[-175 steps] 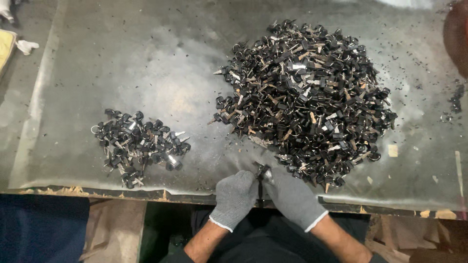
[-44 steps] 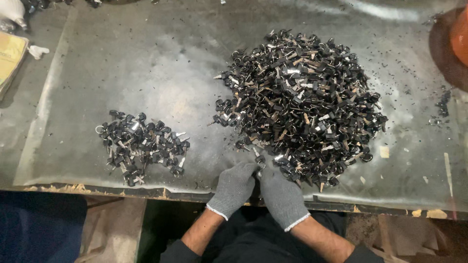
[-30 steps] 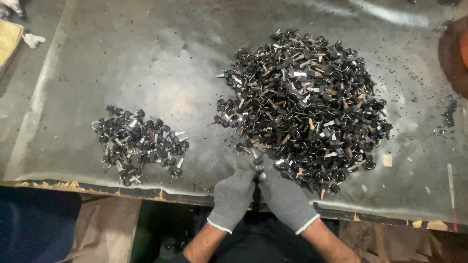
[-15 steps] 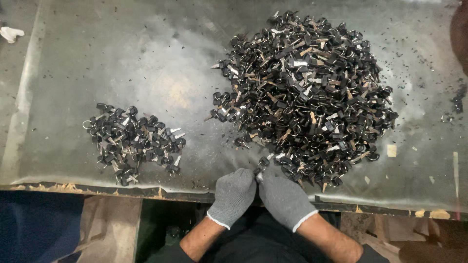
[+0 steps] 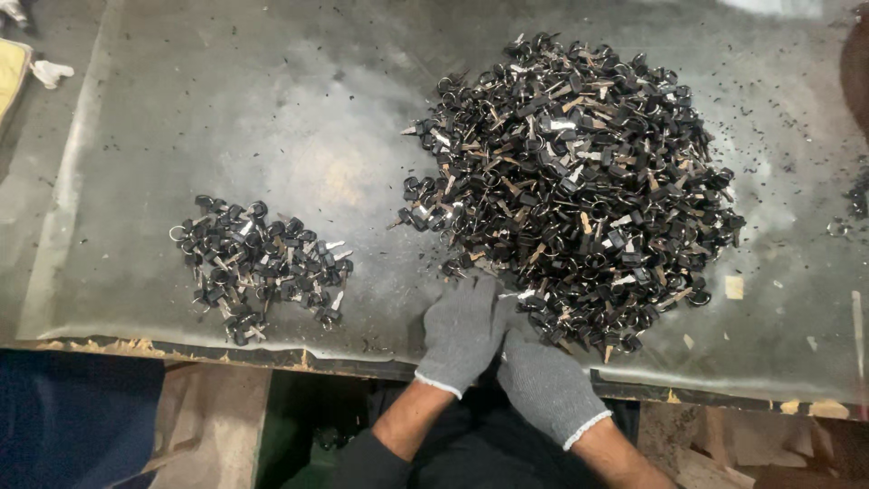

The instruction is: The person, wearing gray work gloves, picks small black metal hook-and-loop fastener components one at a time from a large pile on a metal worktable and places them into a smaller sorted pile on the left. The sorting continues steadily throughout the episode, gradually growing the sorted pile.

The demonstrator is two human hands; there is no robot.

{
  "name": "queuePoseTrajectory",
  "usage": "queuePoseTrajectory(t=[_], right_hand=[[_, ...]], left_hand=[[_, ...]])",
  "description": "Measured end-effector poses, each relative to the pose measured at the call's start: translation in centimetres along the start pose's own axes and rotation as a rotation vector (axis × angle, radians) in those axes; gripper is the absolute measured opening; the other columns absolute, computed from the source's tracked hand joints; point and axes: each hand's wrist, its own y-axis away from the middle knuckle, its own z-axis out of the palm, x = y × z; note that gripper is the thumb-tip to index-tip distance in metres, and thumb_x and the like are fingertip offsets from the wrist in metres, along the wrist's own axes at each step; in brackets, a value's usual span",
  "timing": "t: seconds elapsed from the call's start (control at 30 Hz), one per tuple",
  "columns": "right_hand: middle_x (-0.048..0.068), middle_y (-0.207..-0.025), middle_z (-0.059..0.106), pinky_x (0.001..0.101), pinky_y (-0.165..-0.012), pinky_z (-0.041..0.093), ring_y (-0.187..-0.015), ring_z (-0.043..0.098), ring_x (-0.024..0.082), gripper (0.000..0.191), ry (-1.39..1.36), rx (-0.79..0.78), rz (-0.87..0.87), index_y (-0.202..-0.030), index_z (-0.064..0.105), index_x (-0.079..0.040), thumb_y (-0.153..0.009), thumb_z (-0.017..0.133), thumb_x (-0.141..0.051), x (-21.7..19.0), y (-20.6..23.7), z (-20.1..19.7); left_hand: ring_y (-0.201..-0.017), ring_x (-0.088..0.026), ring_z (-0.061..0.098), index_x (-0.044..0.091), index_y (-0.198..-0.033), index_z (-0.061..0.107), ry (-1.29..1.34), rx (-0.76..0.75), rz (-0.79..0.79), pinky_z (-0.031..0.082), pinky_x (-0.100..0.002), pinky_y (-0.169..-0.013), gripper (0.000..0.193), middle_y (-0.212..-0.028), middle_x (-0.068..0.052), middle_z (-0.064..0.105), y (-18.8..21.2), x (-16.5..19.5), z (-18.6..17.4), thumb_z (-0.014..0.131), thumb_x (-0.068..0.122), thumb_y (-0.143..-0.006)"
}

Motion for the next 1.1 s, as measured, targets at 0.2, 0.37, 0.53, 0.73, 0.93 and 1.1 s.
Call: queuePoseTrajectory(t=[0.2,0.37,0.53,0.73,0.93,1.1], right_hand=[[0.024,-0.089,0.073,0.0534,-0.072,0.058,-0.082,0.072,0.044,0.073,-0.262,0.099,0.062,-0.152,0.041,-0.01,-0.086,0.069,-0.023,0.3,0.6,-1.1],[0.02,-0.09,0.075,0.0503,-0.068,0.06,-0.075,0.074,0.04,0.055,-0.359,0.077,0.084,-0.144,0.049,-0.015,-0.092,0.061,-0.028,0.0,0.7,-1.5],[0.02,-0.078,0.074,0.0478,-0.064,0.06,-0.072,0.075,0.038,0.039,-0.245,0.102,0.044,-0.126,0.055,-0.006,-0.098,0.059,-0.032,0.6,-0.5,-1.4],[0.019,-0.085,0.073,0.0498,-0.059,0.06,-0.07,0.074,0.037,0.044,-0.139,0.155,0.024,-0.134,0.048,-0.006,-0.097,0.058,-0.028,-0.9,-1.1,-1.5],[0.018,-0.082,0.073,0.0487,-0.059,0.061,-0.071,0.075,0.035,0.059,0.028,0.197,0.021,-0.153,0.03,-0.005,-0.099,0.05,-0.016,-2.9,-1.5,-2.6],[0.018,-0.072,0.073,0.0506,-0.062,0.058,-0.068,0.073,0.038,0.067,-0.072,-0.084,0.056,-0.159,0.021,-0.01,-0.103,0.051,-0.028,-0.9,-1.4,-3.7]], left_hand=[[-0.087,-0.03,0.07,0.015,-0.12,0.063,0.07,0.153,0.201,0.057,-0.04,-0.07,0.038,-0.099,-0.012,0.071,0.2,-1.6,0.8,0.071,0.011,-0.083],[-0.077,-0.025,0.071,0.017,-0.114,0.07,0.263,0.07,-0.159,0.056,-0.041,-0.07,0.042,-0.088,-0.004,0.074,2.2,-2.8,0.3,0.082,0.024,-0.075],[-0.085,-0.029,0.07,0.013,-0.094,0.076,0.177,0.181,0.021,0.055,-0.043,-0.074,0.018,-0.088,-0.005,0.074,2.3,-3.1,0.1,0.08,0.021,-0.078],[-0.087,-0.033,0.068,0.009,-0.095,0.073,0.101,0.204,0.19,0.054,-0.046,-0.075,0.015,-0.09,-0.009,0.072,2.5,-4.3,1.2,0.072,0.012,-0.08],[-0.088,-0.033,0.068,0.008,-0.096,0.072,0.019,0.153,0.321,0.055,-0.046,-0.076,0.013,-0.091,-0.01,0.071,2.1,-5.1,1.8,0.07,0.01,-0.084],[-0.088,-0.032,0.07,0.012,-0.097,0.076,0.127,0.046,0.145,0.055,-0.046,-0.077,0.017,-0.092,-0.01,0.074,1.3,-5.0,0.4,0.074,0.02,-0.082]])
